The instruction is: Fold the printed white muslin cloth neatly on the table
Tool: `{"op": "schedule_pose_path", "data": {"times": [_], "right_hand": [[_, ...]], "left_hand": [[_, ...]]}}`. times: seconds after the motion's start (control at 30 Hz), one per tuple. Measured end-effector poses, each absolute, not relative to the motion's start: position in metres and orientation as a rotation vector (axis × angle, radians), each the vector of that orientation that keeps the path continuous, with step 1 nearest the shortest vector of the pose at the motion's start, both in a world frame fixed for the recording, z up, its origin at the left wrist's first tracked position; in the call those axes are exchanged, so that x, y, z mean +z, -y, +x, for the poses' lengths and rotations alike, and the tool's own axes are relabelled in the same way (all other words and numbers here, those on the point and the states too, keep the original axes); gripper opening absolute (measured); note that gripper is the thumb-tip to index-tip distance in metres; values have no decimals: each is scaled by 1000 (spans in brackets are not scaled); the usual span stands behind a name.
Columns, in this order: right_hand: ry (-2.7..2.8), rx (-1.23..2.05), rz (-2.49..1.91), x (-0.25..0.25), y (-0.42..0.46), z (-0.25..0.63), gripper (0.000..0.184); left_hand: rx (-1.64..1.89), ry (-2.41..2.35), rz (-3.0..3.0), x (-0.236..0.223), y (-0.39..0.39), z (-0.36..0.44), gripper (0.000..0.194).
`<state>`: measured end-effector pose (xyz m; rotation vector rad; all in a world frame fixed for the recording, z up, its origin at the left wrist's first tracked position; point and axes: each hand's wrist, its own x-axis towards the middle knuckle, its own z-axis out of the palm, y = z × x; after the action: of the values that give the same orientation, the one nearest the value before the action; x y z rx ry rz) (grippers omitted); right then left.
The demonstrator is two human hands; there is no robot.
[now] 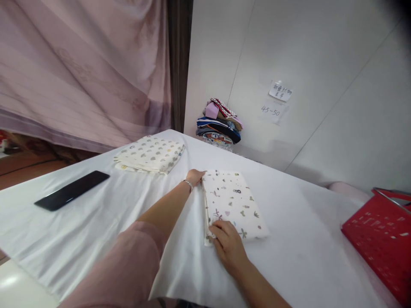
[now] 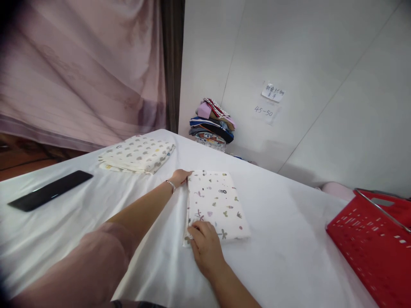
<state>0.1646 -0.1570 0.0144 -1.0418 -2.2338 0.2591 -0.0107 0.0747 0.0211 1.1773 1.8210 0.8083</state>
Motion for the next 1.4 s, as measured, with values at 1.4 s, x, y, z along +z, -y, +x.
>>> {"op": "schedule_pose_path", "data": {"times": [1.4], "right_hand": [[2308,-226,-1301,6,168,147,58]], "left_hand": [[812,-1619,2593,24,6,-35,60]]}}
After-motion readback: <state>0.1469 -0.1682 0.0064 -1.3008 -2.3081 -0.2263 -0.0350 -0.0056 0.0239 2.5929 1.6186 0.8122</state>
